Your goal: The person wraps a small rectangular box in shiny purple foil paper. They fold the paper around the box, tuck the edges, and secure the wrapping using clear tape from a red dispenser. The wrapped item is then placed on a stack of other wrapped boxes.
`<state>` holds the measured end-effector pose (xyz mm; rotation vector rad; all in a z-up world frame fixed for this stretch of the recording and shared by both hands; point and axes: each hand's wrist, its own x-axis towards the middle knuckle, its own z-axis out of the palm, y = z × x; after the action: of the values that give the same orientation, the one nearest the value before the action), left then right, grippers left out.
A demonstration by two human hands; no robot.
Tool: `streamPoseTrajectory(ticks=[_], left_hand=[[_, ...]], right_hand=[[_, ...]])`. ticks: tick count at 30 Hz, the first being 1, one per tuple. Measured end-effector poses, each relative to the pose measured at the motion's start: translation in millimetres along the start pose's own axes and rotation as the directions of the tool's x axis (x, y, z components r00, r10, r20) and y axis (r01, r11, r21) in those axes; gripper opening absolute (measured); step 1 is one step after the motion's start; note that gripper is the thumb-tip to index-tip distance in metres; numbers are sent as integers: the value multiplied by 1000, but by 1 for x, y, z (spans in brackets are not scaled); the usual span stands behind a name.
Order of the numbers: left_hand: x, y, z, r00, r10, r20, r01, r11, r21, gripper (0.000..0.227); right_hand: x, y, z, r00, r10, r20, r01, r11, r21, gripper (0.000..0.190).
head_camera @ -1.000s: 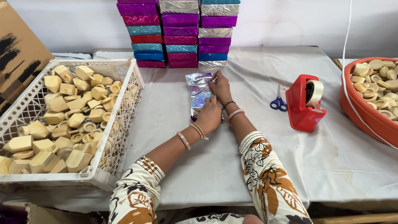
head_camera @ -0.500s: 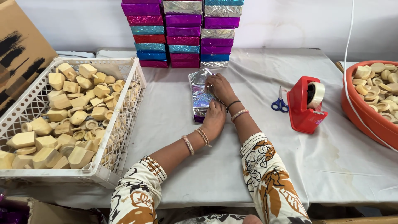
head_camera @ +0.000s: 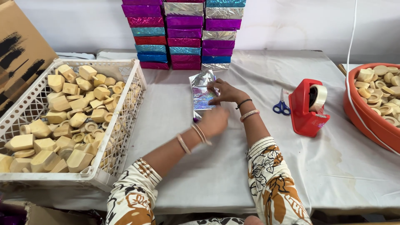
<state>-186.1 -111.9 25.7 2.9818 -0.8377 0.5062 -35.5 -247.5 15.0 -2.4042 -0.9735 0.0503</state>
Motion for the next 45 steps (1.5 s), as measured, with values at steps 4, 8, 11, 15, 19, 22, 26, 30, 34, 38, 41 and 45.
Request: streamPoseTrajectory(ticks=[4,8,11,15,19,22,26,30,34,38,41,45], left_hand=[[65,-122,8,926,-275,-258,135,880,-455,18],[77,-221,36,916,-389,99,316,544,-777,23],[87,-266,91,914,-222,340,395,294,-870,26],[98,-297,143,944,17,329,321,176,-931,21],[118,-300,156,957,-78,281,284,467,-838,18],[131,-298,172,967,-102,233,250,558,-791,14],[143,-295,192,994,-59,-97,-13,792,-610,13],[116,-245,127,914,-194,-356,27,905,-424,10],[90,-181,57,859,-273,-434,86,911,-403,11],[61,-128,43,960,-181,-212,88,918,-386,8],[39,-105,47,989,-108,-106,77,962,-263,24],[21,-98,59,982,-125,-139,67,929,-363,42]], right_hand=[[-8,-18,-9,1000,-17,26,14,995,96,75],[-14,-40,-17,998,46,52,-52,992,113,80],[-14,-40,-16,996,62,62,-69,989,129,80],[-13,-39,-13,995,79,67,-88,986,142,79],[-11,-32,-10,995,73,65,-82,987,141,76],[-10,-29,-8,997,51,54,-58,988,141,74],[-9,-26,-6,997,65,37,-69,990,119,73],[-9,-27,-5,996,81,33,-84,993,78,74],[-8,-22,-3,995,93,34,-96,992,83,74],[-6,-14,0,998,65,23,-67,992,108,76],[-7,-11,0,1000,12,8,-13,992,122,77],[-13,-21,-9,999,30,34,-35,990,136,78]])
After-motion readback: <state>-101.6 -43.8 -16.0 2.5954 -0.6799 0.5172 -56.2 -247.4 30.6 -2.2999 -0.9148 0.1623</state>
